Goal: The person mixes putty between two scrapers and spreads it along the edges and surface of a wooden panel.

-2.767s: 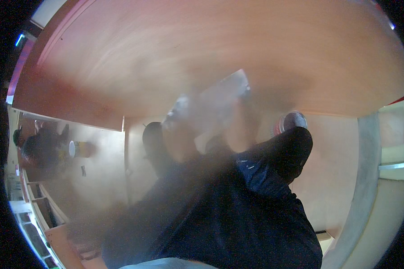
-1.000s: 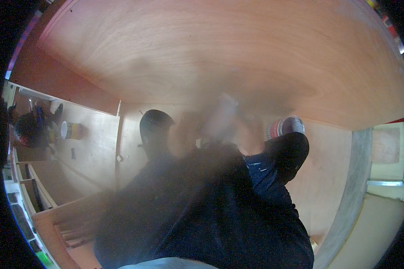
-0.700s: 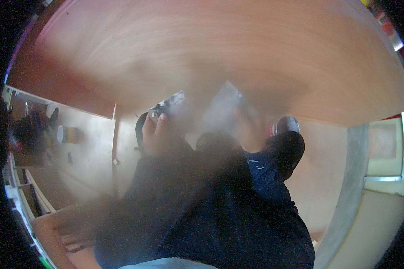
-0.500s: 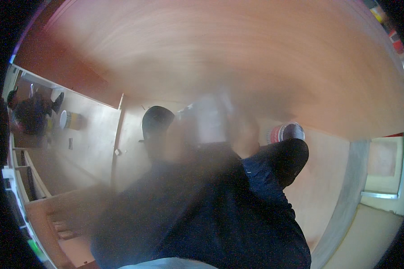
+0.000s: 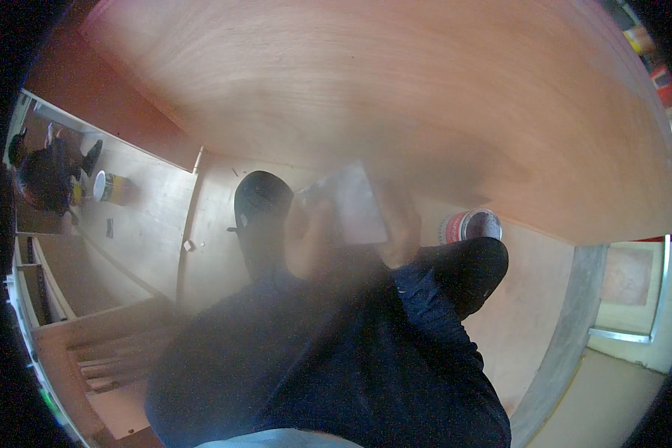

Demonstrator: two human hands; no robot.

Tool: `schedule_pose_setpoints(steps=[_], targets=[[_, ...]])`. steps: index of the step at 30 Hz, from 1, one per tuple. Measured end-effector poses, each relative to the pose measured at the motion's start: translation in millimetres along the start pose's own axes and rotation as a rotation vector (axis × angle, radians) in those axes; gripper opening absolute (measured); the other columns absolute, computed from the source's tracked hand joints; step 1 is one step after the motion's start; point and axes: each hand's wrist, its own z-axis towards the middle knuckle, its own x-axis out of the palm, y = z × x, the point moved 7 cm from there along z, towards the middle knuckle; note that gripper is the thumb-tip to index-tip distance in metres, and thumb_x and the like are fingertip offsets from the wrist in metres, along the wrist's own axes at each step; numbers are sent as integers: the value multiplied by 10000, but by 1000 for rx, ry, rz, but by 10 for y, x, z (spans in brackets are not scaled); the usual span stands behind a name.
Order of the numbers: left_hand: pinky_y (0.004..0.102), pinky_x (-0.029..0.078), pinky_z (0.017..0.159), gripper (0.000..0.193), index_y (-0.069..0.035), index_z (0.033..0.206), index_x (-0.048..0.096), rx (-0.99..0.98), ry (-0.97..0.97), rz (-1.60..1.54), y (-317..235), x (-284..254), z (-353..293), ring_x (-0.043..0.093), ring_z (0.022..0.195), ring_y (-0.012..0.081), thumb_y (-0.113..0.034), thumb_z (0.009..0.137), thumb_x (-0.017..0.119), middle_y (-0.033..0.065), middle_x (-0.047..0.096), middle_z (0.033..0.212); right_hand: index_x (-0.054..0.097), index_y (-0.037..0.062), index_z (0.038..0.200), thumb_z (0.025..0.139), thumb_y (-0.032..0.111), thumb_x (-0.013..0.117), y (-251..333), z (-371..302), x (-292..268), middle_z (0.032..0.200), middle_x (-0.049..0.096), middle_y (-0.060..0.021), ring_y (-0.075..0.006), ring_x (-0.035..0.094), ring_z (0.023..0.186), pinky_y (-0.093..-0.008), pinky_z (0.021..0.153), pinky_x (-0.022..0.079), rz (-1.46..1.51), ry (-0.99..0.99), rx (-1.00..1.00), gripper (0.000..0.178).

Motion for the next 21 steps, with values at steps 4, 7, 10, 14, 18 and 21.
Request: schedule_pose_setpoints(steps=[4, 7, 10, 14, 18, 21], targets=[[244, 473, 813, 166, 19, 1116, 503, 8, 15, -20, 14, -23, 41, 577, 887, 87, -62, 973, 528, 47, 627, 991, 548, 21, 1321, 758, -31, 634, -4, 25, 32, 1138, 604, -207, -353, 636, 995, -381, 831, 524, -14, 12, 8, 572], [243, 472, 810, 157, 17, 1105, 513, 50, -27, 2, -49, -110, 85, 576, 891, 85, -68, 974, 529, 42, 628, 987, 571, 17, 1274, 790, -29, 604, -154, -29, 165, 1119, 611, -199, -331, 640, 989, -371, 819, 528, -127, 134, -3, 488], [240, 470, 806, 171, 17, 1116, 523, 100, -40, 8, -232, -180, 243, 573, 893, 78, -77, 973, 533, 35, 628, 990, 593, 14, 1222, 823, -31, 565, -704, -476, 624, 1095, 625, -194, -327, 638, 986, -377, 841, 521, -117, 462, 282, 402], [192, 394, 651, 184, 30, 1085, 591, 478, -246, 78, -836, -565, 841, 487, 748, 40, -112, 975, 548, -40, 585, 880, 599, 20, 1240, 858, -31, 535, -800, -770, 589, 1086, 644, -196, -320, 643, 974, -350, 879, 487, 84, 337, 257, 391], [237, 458, 676, 190, 60, 1051, 601, 1018, -228, 308, -1912, -831, 1390, 538, 770, 68, -102, 970, 545, 12, 626, 823, 600, 22, 1252, 880, -18, 547, -917, -814, 635, 1081, 654, -172, -244, 648, 892, -310, 801, 501, 90, 316, 256, 377], [270, 486, 779, 204, 29, 1112, 610, 1148, -369, 588, -2453, -827, 1673, 610, 867, 127, -87, 957, 544, 73, 678, 942, 608, 14, 1246, 918, -3, 540, -1251, -914, 706, 1020, 648, -111, -120, 572, 758, -246, 652, 500, 177, 209, 390, 335]])
